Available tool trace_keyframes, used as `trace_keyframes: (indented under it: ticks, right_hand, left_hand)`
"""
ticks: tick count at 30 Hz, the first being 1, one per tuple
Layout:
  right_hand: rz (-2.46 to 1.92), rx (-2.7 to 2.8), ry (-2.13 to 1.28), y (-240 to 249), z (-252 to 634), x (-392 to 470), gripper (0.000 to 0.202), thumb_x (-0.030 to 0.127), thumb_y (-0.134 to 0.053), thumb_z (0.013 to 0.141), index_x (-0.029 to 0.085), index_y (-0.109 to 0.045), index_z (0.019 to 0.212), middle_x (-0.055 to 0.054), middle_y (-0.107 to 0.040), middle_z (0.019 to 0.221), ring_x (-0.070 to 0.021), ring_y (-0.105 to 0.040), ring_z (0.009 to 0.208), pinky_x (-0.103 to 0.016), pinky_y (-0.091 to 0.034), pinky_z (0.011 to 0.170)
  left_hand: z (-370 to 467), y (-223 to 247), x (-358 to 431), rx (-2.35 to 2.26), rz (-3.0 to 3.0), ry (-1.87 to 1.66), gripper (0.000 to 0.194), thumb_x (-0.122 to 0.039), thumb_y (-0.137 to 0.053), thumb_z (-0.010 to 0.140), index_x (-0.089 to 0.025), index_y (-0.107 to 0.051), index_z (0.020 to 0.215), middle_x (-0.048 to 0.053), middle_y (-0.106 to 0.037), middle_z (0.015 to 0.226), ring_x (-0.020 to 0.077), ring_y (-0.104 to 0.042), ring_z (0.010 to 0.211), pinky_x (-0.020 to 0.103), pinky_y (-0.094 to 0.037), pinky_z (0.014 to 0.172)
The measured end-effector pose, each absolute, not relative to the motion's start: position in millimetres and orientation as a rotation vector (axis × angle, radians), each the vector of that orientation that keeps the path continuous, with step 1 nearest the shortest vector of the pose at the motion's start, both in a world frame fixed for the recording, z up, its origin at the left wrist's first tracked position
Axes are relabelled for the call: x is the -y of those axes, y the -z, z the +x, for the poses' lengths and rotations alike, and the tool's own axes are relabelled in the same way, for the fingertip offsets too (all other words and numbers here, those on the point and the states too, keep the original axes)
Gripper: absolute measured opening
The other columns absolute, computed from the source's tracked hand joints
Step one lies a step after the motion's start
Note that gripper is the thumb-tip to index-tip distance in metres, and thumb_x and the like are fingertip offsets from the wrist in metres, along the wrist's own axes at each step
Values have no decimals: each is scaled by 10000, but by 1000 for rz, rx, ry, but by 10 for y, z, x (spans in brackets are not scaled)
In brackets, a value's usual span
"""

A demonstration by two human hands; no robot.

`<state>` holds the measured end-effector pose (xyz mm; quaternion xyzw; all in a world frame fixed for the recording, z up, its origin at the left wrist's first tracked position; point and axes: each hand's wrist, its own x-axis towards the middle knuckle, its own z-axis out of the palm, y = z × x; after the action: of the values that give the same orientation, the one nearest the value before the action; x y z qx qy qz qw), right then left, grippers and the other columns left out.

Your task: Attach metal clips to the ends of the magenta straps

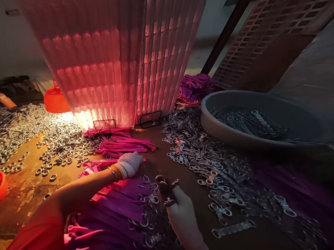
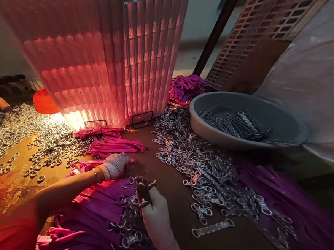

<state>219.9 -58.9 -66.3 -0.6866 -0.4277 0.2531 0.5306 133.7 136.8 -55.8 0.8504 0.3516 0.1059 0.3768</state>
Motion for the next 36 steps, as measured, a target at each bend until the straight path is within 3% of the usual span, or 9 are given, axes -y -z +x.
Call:
trace_keyframes:
  ticks: [5,7,10,18,24,30,36]
  right_hand:
    - [-1732,1418,-381,528,2180,495,279,111,-401,759,195,-640,875,-78,-660,884,-218,-581,842,-312,-448,755]
    - [-1776,1588,-216,458,2120,434,300,51,-400,664,191,-615,819,-84,-648,895,-216,-570,853,-307,-423,763]
    - [-1892,1777,27,367,1974,377,227,33,-443,604,193,-575,696,-73,-627,795,-200,-534,716,-303,-346,652]
    - [-1908,2052,394,247,1699,502,146,49,-563,675,187,-595,642,-67,-615,708,-187,-504,643,-345,-235,614]
    - [-2047,2011,311,81,1615,568,191,60,-530,731,169,-665,810,-90,-651,800,-212,-553,713,-348,-259,626]
    - [-2185,2107,-219,-155,1546,540,268,71,-533,718,156,-646,945,-103,-699,969,-228,-638,848,-309,-330,654]
    - [-2238,2161,-319,5,1504,502,211,148,-513,792,149,-626,969,-115,-729,830,-251,-690,751,-306,-332,582]
  left_hand:
    - [827,220,-1120,-841,1878,-229,197,-236,-499,872,-143,-669,911,-17,-569,577,77,-469,392,174,-317,390]
    - [619,133,-926,-799,1585,-242,235,-345,-496,904,-149,-622,869,-36,-502,513,70,-401,349,171,-281,351]
    - [396,85,-640,-815,1373,-303,316,-456,-571,871,-166,-536,752,-54,-447,493,56,-363,352,160,-256,337]
    - [184,67,-316,-813,1456,-379,317,-467,-528,889,-175,-526,766,-60,-435,492,71,-341,376,193,-251,369]
    - [102,116,-348,-569,2124,-371,148,-222,-545,862,-131,-602,760,18,-617,730,99,-485,644,211,-338,584]
    - [-26,96,-276,-784,1707,-417,313,-394,-509,917,-132,-611,780,-24,-510,564,83,-407,480,206,-307,477]
    - [-75,252,-204,-790,2065,-443,241,-266,-517,896,-125,-643,747,18,-633,688,112,-496,634,211,-334,573]
